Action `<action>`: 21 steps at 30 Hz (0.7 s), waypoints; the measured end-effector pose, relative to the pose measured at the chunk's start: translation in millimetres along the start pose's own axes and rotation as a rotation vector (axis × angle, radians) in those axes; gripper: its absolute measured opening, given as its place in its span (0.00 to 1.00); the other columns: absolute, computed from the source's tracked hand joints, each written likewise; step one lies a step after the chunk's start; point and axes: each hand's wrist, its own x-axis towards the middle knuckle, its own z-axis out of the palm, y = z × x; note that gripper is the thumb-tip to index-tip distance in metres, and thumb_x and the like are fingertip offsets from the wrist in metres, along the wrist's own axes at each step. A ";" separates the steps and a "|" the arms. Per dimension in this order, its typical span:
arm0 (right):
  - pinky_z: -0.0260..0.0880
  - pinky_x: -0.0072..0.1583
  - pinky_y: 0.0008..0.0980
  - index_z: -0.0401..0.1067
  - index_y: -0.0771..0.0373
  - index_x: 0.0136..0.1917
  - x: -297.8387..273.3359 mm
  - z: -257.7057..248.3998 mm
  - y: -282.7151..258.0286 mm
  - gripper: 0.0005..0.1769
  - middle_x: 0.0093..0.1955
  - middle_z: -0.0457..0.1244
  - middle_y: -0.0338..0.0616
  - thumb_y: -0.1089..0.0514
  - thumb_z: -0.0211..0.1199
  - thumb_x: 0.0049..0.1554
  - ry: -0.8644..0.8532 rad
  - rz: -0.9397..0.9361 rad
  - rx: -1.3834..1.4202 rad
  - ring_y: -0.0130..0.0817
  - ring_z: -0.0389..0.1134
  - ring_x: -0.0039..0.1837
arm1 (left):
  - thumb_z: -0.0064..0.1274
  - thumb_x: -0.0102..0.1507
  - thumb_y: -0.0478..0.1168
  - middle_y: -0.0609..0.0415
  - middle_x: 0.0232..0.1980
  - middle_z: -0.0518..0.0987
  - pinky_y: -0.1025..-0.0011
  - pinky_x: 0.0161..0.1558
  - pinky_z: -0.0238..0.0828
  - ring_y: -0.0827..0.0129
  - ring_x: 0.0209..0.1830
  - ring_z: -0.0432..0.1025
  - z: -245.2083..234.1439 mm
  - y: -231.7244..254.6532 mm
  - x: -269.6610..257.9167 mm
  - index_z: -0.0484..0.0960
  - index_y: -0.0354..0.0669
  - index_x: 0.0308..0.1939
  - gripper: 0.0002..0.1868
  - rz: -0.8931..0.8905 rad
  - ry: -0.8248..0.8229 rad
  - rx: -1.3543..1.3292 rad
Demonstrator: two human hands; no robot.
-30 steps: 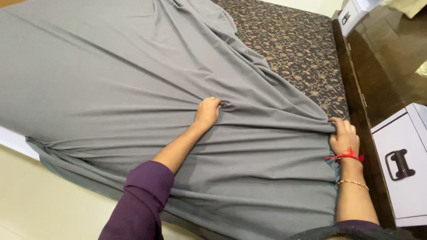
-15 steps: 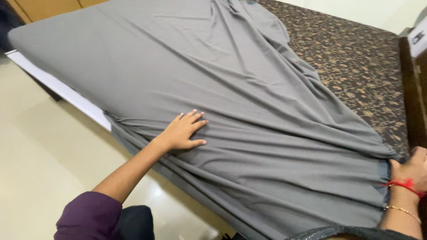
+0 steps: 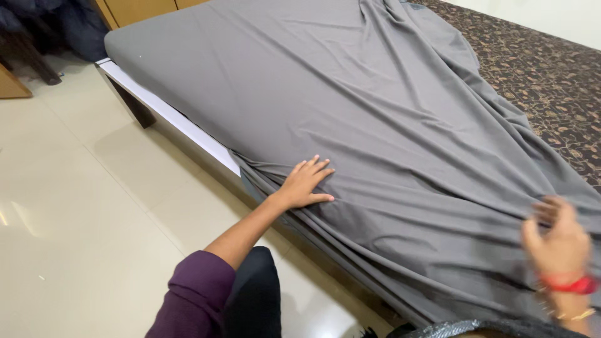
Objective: The person spreads a grey bedsheet over a mattress and tucks the edges into the bed frame by hand.
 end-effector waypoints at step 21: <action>0.68 0.42 0.39 0.71 0.48 0.66 -173.7 146.5 -405.6 0.34 0.48 0.63 0.38 0.53 0.72 0.46 -0.296 -0.321 0.047 0.36 0.66 0.46 | 0.71 0.46 0.42 0.53 0.76 0.63 0.44 0.69 0.56 0.55 0.76 0.56 -112.8 -132.6 -58.3 0.68 0.57 0.69 0.47 0.075 0.040 0.390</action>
